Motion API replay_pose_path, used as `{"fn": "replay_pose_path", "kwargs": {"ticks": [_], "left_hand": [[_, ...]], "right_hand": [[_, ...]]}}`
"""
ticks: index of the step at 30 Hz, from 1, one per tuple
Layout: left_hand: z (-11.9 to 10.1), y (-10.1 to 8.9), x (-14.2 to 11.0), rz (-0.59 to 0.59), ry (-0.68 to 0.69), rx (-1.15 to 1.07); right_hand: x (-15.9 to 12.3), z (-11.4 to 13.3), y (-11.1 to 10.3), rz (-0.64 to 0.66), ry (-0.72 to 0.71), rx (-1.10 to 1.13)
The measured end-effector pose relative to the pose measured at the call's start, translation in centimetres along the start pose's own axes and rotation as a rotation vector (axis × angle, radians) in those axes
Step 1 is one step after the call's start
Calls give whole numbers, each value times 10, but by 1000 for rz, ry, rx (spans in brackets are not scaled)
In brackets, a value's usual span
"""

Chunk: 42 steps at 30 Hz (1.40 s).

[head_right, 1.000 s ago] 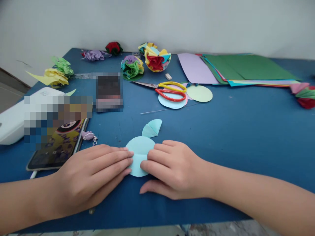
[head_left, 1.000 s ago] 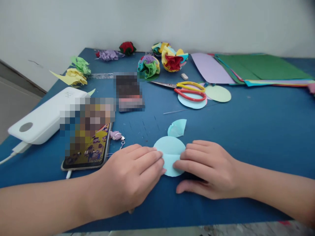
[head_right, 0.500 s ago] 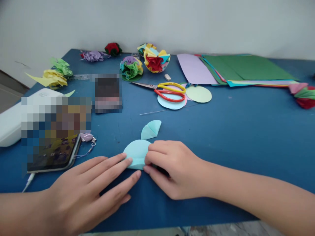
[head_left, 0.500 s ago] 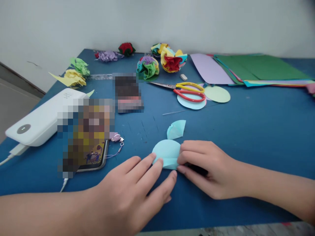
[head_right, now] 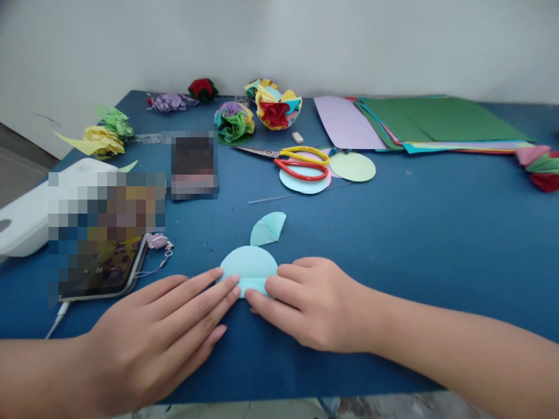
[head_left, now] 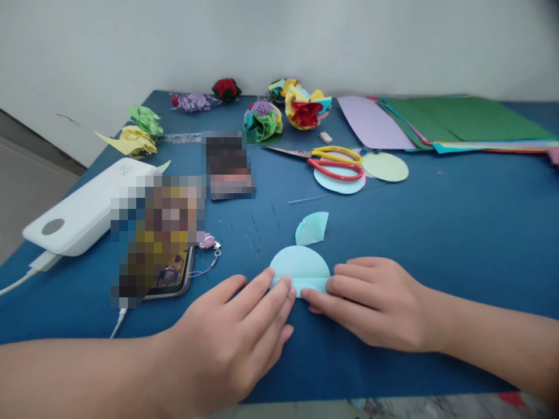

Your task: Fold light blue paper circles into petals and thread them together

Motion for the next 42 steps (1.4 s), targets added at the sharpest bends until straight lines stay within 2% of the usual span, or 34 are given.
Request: {"fn": "replay_pose_path", "kwargs": {"ticks": [11, 23, 35, 42], "left_hand": [[3, 1, 1, 8, -10, -13], [4, 5, -2, 94, -16, 3], [7, 3, 2, 87, -31, -34], [7, 2, -2, 130, -4, -82]], "right_hand": [[6, -3, -4, -62, 96, 27], [4, -5, -1, -19, 129, 74], [4, -10, -3, 13, 135, 95], [4, -11, -2, -4, 146, 124]]}}
Point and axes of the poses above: each hand's wrist, its own x-axis towards the middle knuckle, its own y-axis out of the palm, z = x × y, the point moved 5 cm from there along x, towards the middle knuckle, and after that the axes turned 4 degrees about -x, right-handed, at the moved point
